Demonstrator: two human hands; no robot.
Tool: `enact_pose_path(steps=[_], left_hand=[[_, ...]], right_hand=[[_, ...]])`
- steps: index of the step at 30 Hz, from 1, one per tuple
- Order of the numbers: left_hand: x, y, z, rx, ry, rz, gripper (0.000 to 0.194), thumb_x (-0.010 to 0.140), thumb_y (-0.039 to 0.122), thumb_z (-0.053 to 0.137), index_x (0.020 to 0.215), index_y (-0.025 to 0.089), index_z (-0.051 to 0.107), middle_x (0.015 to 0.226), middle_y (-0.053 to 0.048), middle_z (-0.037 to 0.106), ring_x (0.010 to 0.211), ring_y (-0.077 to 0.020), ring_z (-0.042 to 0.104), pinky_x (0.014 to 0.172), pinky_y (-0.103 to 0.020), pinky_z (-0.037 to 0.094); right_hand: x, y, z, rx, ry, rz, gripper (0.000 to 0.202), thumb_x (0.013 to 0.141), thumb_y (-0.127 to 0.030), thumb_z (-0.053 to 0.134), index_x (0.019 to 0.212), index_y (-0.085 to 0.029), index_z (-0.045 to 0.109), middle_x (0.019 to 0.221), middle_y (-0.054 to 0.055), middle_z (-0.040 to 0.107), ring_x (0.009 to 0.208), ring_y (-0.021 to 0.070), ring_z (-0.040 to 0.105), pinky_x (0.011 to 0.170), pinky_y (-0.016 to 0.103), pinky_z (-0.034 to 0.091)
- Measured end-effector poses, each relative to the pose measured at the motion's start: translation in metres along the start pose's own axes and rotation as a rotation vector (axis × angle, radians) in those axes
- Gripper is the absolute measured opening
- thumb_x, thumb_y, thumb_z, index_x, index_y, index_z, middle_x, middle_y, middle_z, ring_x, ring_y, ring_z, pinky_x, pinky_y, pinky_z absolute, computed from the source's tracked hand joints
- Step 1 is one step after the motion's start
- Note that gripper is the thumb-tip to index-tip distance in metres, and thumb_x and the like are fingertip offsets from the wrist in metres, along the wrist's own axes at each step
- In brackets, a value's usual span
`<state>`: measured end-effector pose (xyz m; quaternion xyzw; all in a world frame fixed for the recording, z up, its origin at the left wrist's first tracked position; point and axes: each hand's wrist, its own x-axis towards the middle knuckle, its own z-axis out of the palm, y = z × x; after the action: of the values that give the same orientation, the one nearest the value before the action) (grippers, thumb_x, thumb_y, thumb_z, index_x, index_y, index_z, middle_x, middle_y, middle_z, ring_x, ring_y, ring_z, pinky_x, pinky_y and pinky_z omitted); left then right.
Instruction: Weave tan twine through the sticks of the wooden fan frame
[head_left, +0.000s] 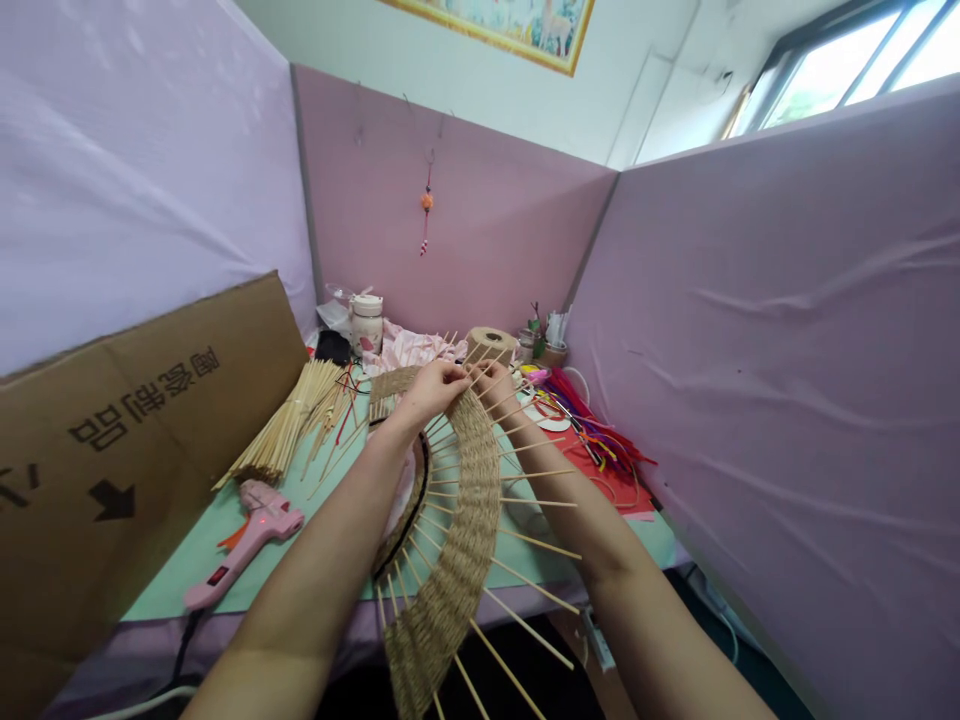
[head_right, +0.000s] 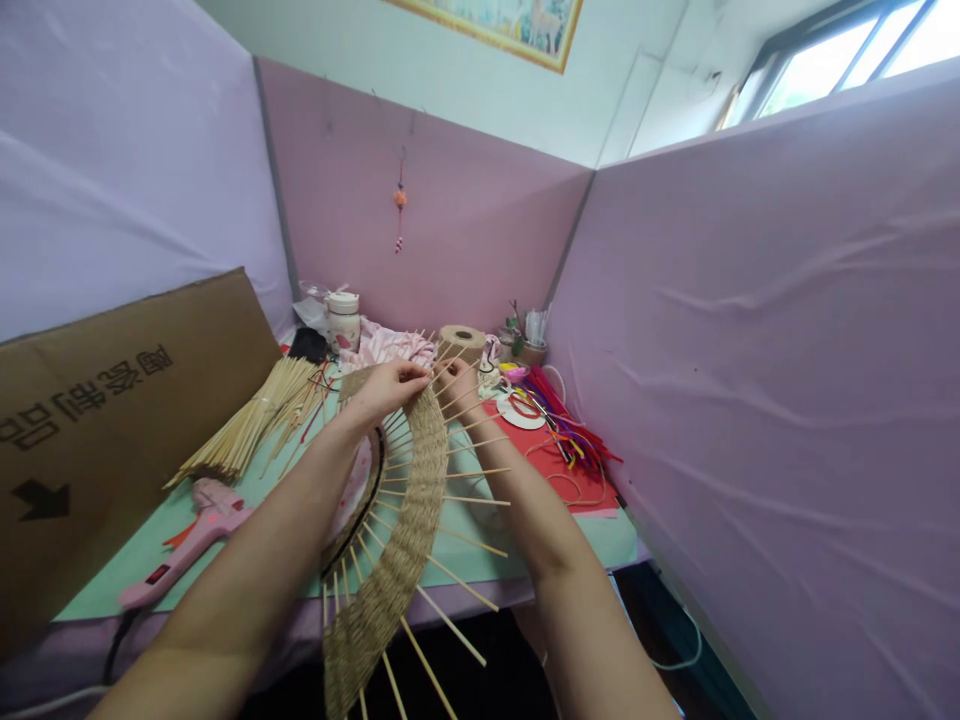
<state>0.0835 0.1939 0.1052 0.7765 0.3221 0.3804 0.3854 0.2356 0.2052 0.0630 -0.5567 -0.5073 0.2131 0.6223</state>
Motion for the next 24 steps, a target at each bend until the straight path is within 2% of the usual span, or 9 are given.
enact_pose_path(steps=[3, 6, 11, 16, 21, 24], left_hand=[[-0.001, 0.002, 0.001, -0.051, 0.01, -0.03, 0.015, 0.069, 0.024, 0.06, 0.07, 0.012, 0.07, 0.061, -0.001, 0.061, 0.058, -0.0124, 0.053, 0.058, -0.024, 0.04], [-0.003, 0.004, 0.0, -0.086, 0.036, -0.055, 0.012, 0.066, 0.022, 0.061, 0.069, 0.013, 0.069, 0.063, -0.002, 0.062, 0.061, -0.0129, 0.055, 0.059, -0.024, 0.04], [-0.003, 0.008, -0.001, -0.109, 0.063, -0.081, 0.013, 0.062, 0.02, 0.061, 0.07, 0.013, 0.068, 0.066, -0.002, 0.064, 0.064, -0.0138, 0.055, 0.062, -0.026, 0.041], [-0.002, 0.012, 0.002, -0.102, 0.036, -0.097, 0.014, 0.059, 0.019, 0.057, 0.066, 0.014, 0.068, 0.061, 0.0, 0.06, 0.06, -0.0132, 0.052, 0.058, -0.025, 0.037], [-0.002, 0.015, 0.006, -0.107, 0.01, -0.108, 0.014, 0.058, 0.019, 0.055, 0.064, 0.014, 0.066, 0.055, 0.002, 0.056, 0.053, -0.0104, 0.046, 0.053, -0.023, 0.033], [-0.002, 0.015, 0.006, -0.112, 0.012, -0.102, 0.012, 0.059, 0.018, 0.055, 0.063, 0.014, 0.066, 0.054, 0.003, 0.055, 0.053, -0.0095, 0.045, 0.053, -0.022, 0.032]], right_hand=[[0.009, -0.008, -0.016, -0.031, 0.052, -0.067, 0.015, 0.072, -0.031, 0.066, 0.072, -0.017, 0.06, 0.066, -0.002, 0.059, 0.062, 0.0137, 0.053, 0.063, 0.028, 0.044], [0.013, -0.02, -0.035, -0.085, 0.03, -0.183, 0.012, 0.069, -0.029, 0.065, 0.072, -0.019, 0.061, 0.07, -0.001, 0.062, 0.068, 0.0159, 0.054, 0.07, 0.03, 0.044], [0.018, -0.038, -0.063, -0.332, -0.076, -0.471, 0.011, 0.078, -0.027, 0.055, 0.079, -0.02, 0.062, 0.082, 0.004, 0.065, 0.078, 0.019, 0.057, 0.077, 0.033, 0.045], [0.03, -0.056, -0.073, -0.468, -0.094, -0.656, 0.012, 0.083, -0.026, 0.052, 0.08, -0.02, 0.062, 0.085, 0.006, 0.065, 0.081, 0.0195, 0.058, 0.079, 0.033, 0.045], [0.046, -0.069, -0.07, -0.516, -0.097, -0.684, 0.012, 0.084, -0.027, 0.053, 0.079, -0.021, 0.062, 0.085, 0.006, 0.066, 0.082, 0.0195, 0.057, 0.08, 0.032, 0.044], [0.05, -0.067, -0.064, -0.461, -0.105, -0.579, 0.01, 0.08, -0.026, 0.055, 0.076, -0.02, 0.062, 0.082, 0.005, 0.066, 0.08, 0.0188, 0.057, 0.078, 0.032, 0.043]])
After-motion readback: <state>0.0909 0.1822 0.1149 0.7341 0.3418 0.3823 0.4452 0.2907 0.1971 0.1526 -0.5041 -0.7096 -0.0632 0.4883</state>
